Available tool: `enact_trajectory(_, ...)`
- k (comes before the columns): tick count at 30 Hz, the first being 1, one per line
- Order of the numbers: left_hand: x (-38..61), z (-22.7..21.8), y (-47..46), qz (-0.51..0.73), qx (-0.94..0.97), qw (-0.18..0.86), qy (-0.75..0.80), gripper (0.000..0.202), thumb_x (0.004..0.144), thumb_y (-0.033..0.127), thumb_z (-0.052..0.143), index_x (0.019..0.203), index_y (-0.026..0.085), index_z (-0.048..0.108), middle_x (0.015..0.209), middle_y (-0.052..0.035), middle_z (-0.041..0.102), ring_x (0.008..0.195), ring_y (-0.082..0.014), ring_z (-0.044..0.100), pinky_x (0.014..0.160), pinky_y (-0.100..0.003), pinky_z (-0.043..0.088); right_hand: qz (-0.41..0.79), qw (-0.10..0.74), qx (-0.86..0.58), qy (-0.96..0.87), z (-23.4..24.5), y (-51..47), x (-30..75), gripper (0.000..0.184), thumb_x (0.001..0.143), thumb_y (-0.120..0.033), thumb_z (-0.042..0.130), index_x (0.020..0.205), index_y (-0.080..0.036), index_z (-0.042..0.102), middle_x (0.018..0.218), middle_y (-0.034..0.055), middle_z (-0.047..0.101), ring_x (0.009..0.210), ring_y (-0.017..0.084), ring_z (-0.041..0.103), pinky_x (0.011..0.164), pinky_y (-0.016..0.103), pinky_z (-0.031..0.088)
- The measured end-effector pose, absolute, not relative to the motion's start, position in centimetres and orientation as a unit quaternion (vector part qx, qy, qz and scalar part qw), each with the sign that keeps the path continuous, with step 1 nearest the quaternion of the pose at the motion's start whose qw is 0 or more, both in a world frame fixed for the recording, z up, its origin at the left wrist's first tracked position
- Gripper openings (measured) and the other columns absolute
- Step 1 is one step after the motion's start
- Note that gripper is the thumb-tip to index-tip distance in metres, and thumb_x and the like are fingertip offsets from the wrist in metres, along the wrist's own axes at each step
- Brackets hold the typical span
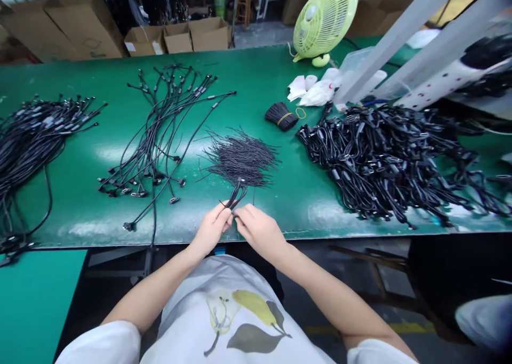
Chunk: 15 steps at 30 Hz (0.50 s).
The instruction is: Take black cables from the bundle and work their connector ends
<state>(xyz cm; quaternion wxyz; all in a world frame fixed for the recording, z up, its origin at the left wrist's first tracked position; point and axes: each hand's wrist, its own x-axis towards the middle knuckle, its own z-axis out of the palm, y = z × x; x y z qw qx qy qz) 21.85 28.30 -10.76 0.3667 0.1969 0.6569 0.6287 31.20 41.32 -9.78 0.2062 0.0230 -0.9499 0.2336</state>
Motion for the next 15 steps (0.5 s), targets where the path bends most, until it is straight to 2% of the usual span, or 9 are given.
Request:
enact_trajectory(2,21.7,-11.2,27.8,0.561,0.262,0.305,0.724,0.038,0.092,0.038,0.047,0.119,0.016,0.063,0.08,-0.0035,0.06,0.072,-0.0165,0.056,0.065,-0.026,0.045,0.069,0.252,0.105,-0.96,-9.2,41.3,31.1,0.021,0.094,-0.011,0.04,0.088,-0.012,0.06,0.076,0.0056,0.056,0.072,0.016,0.05,0.066,0.03,0.039)
enact_trajectory(4,21.5,-11.3,27.0,0.482,0.34,0.263,0.763,0.033,0.09,0.028,0.045,0.114,0.019,0.065,0.096,-0.007,0.066,0.096,-0.0225,0.059,0.085,-0.032,0.045,-0.015,0.262,0.203,-0.944,-8.5,41.6,30.8,0.023,0.094,-0.01,0.037,0.091,-0.011,0.06,0.09,0.0092,0.06,0.084,0.019,0.053,0.075,0.033,0.04)
enact_trajectory(5,21.5,-11.1,26.5,0.45,0.37,0.26,0.77,0.031,0.089,0.026,0.044,0.11,0.02,0.066,0.098,-0.0072,0.066,0.1,-0.0238,0.058,0.089,-0.033,0.044,-0.028,0.254,0.241,-0.936,-8.2,41.7,30.6,0.022,0.094,-0.01,0.037,0.091,-0.012,0.059,0.094,0.0097,0.06,0.088,0.019,0.053,0.077,0.034,0.04)
enact_trajectory(7,21.3,-10.5,25.5,0.409,0.397,0.307,0.762,0.026,0.091,0.027,0.041,0.097,0.02,0.066,0.082,-0.0048,0.064,0.085,-0.0227,0.059,0.08,-0.032,0.044,-0.023,0.234,0.274,-0.933,-7.6,41.9,30.4,0.021,0.096,-0.013,0.037,0.084,-0.015,0.055,0.088,0.0071,0.058,0.082,0.018,0.053,0.072,0.033,0.039)
enact_trajectory(10,21.0,-9.8,24.4,0.418,0.368,0.426,0.713,0.034,0.093,0.042,0.041,0.074,0.019,0.058,0.057,0.0016,0.048,0.056,-0.0162,0.045,0.058,-0.027,0.037,0.003,0.231,0.28,-0.932,-7.0,41.8,30.5,0.022,0.098,-0.02,0.039,0.079,-0.017,0.05,0.07,0.0011,0.049,0.063,0.016,0.047,0.058,0.031,0.032)
enact_trajectory(12,20.9,-9.6,24.0,0.455,0.325,0.478,0.678,0.039,0.091,0.049,0.046,0.068,0.018,0.052,0.054,0.0035,0.041,0.053,-0.0132,0.036,0.053,-0.025,0.031,0.006,0.239,0.295,-0.925,-6.7,41.3,30.7,0.022,0.1,-0.023,0.036,0.086,-0.016,0.052,0.072,0.0014,0.05,0.063,0.015,0.047,0.056,0.03,0.03)
enact_trajectory(15,21.1,-9.9,24.0,0.491,0.265,0.525,0.642,0.036,0.086,0.05,0.056,0.072,0.016,0.054,0.055,0.0052,0.038,0.053,-0.0109,0.03,0.053,-0.024,0.027,-0.017,0.221,0.318,-0.922,-6.7,40.5,31.0,0.023,0.1,-0.018,0.036,0.087,-0.013,0.055,0.076,0.0045,0.054,0.068,0.015,0.051,0.058,0.029,0.033)
